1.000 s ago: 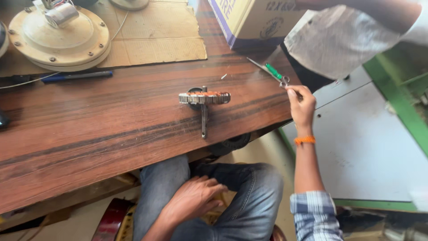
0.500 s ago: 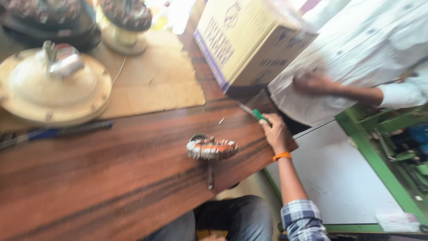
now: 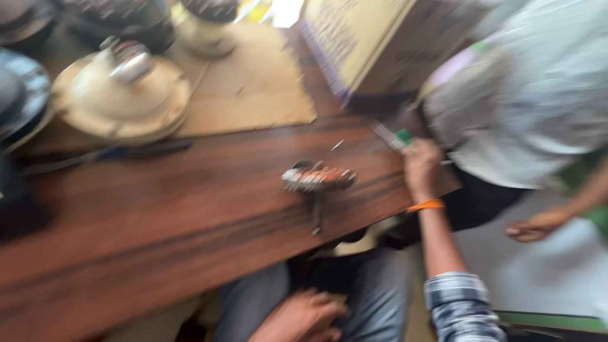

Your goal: The person works on a small electric motor armature at a workbench, winding and adjusting copper wire around its segments by hand and pressing the windings into place. Near the end they pick up a green-handled screwdriver and use it on the armature while steadying it with the other hand.

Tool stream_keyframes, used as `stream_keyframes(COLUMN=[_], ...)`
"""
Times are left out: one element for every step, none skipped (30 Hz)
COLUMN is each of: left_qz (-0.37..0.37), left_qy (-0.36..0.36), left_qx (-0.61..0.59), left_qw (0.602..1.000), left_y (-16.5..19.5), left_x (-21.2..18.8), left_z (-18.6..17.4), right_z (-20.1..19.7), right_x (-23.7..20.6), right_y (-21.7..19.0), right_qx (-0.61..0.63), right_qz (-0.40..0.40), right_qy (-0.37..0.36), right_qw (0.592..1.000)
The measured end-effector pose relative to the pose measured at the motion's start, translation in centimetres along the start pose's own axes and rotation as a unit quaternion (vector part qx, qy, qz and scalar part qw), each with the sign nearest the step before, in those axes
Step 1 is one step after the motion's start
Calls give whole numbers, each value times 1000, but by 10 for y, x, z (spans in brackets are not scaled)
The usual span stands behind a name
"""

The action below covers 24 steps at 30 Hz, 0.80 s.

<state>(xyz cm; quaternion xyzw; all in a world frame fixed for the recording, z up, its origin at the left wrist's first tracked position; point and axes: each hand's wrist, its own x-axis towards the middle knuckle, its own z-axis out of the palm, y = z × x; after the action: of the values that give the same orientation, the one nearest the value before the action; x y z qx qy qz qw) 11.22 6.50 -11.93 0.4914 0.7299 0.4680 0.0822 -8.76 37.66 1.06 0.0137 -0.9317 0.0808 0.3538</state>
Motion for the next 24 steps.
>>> stream_keyframes(left_qz=[-4, -7, -5, 0, -6, -15, -25, -23, -19, -11, 0, 15, 13, 11, -5, -22, -41, -52, -64, -76, -73, -69, -65, -56], left_qy=[12, 25, 42, 62, 61, 57, 48, 74, 97, 117, 160, 204, 236, 269, 286, 304, 321, 329, 337, 344, 340, 336, 329, 304], left_qx=[-5, -1, 4, 8, 66, 120, 175, 185, 196, 208, 233, 257, 270, 284, 263, 242, 220, 200, 181, 160, 148, 136, 123, 120], left_qw=[1000, 1000, 999, 998, 996, 991, 983, 980, 976, 971, 959, 945, 933, 921, 921, 921, 921, 921, 922, 922, 926, 930, 934, 943], left_y=[7, 15, 21, 29, 37, 45, 53, 60, 64, 68, 71, 72, 75, 77, 78, 78, 78, 77, 74, 70, 66, 61, 56, 51], left_x=[-6, -8, -4, 3, 11, 21, 29, 36, 44, 52, 60, 71, 81, 90, 99, 106, 113, 118, 122, 124, 124, 123, 121, 118], left_z=[1, 1, -1, -4, -9, -15, -23, -34, -46, -61, -77, -92, -107, -119, -130, -139, -145, -149, -151, -152, -151, -150, -149, -148], right_z=[0, 1, 2, 0, -5, -13, -23, -35, -47, -59, -72, -83, -92, -101, -107, -110, -112, -113, -111, -109, -105, -102, -99, -96], right_x=[-7, -15, -20, -24, -30, -37, -42, -48, -56, -60, -64, -66, -67, -68, -68, -69, -70, -73, -76, -79, -80, -81, -82, -82], right_y=[7, 13, 14, 14, 14, 13, 12, 9, 4, 0, -5, -10, -16, -22, -27, -34, -39, -45, -50, -55, -59, -63, -67, -70], right_qx=[96, 113, 327, 521, 598, 669, 696, 722, 725, 722, 719, 709, 706, 703, 708, 710, 712, 710, 698, 686, 662, 639, 614, 588], right_qz=[0, 124, 153, 176, 167, 162, 160, 161, 146, 134, 121, 109, 95, 81, 68, 52, 36, 20, 12, 5, 4, -12, -29, -61], right_qy=[53, 45, 91, 129, 137, 143, 140, 141, 134, 125, 117, 103, 96, 88, 89, 87, 85, 79, 68, 57, 43, 30, 18, 6], right_qw=[994, 985, 928, 825, 772, 711, 686, 658, 660, 667, 675, 689, 695, 701, 697, 697, 696, 700, 713, 726, 748, 769, 789, 807])
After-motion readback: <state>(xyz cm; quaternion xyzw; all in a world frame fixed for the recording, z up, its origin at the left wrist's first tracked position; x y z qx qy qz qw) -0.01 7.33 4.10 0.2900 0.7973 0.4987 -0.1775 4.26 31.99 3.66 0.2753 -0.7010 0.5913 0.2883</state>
